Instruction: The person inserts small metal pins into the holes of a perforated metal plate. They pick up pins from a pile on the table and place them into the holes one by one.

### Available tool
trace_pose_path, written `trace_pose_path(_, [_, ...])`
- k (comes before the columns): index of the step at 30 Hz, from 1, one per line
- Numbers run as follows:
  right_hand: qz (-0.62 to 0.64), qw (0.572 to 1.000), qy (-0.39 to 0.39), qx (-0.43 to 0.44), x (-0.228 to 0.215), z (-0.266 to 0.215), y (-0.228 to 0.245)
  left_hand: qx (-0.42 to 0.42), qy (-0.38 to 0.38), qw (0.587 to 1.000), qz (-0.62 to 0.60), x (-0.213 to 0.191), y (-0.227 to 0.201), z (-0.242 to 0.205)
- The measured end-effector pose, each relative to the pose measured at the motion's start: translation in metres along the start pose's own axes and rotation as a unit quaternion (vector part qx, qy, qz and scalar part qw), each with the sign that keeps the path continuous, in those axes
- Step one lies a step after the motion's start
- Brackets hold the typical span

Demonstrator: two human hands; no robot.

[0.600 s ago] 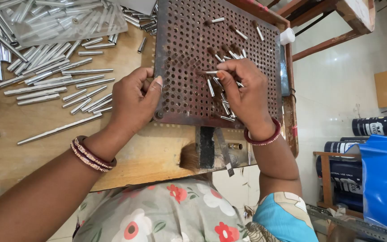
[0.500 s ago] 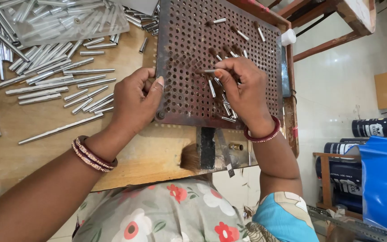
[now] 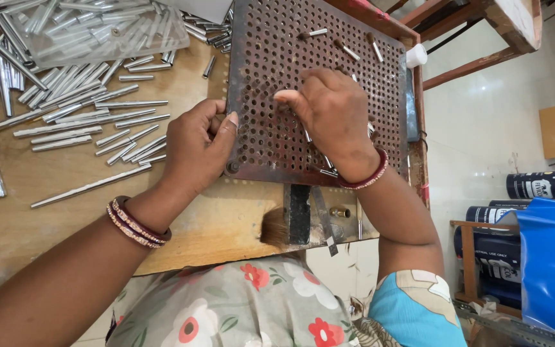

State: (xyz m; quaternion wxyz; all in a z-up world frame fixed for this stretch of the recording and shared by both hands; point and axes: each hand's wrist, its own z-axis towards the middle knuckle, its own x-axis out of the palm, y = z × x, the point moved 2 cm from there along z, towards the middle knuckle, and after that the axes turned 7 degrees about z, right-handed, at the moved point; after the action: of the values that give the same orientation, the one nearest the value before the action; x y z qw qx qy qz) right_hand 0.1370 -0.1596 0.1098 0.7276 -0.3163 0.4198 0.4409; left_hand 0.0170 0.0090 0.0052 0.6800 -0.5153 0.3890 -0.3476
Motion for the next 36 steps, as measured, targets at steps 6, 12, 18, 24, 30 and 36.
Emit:
trace_pose_path(6, [-0.008,0.998,0.065,0.020,-0.002,0.008,0.007,0.004,-0.003,1.000,-0.003,0.000,-0.001,0.000])
trace_pose_path(12, [0.057,0.989,0.096,0.100,-0.041,-0.023,0.011,0.006,-0.008,1.000,-0.007,0.001,0.001,0.000])
trace_pose_path(18, [0.063,0.983,0.124,0.119,-0.027,-0.046,0.019,-0.003,0.008,1.000,-0.011,0.000,-0.001,-0.001])
trace_pose_path(24, [0.062,0.983,0.115,0.132,-0.033,-0.049,0.010,0.003,0.009,1.000,-0.014,0.000,0.000,-0.001])
trace_pose_path(30, [0.215,0.934,0.059,0.278,-0.048,-0.032,0.005,0.008,-0.003,1.000,-0.004,0.001,0.001,-0.001])
trace_pose_path(36, [0.250,0.955,0.000,0.160,-0.029,-0.015,0.004,0.008,-0.006,1.000,-0.005,0.001,0.003,-0.001])
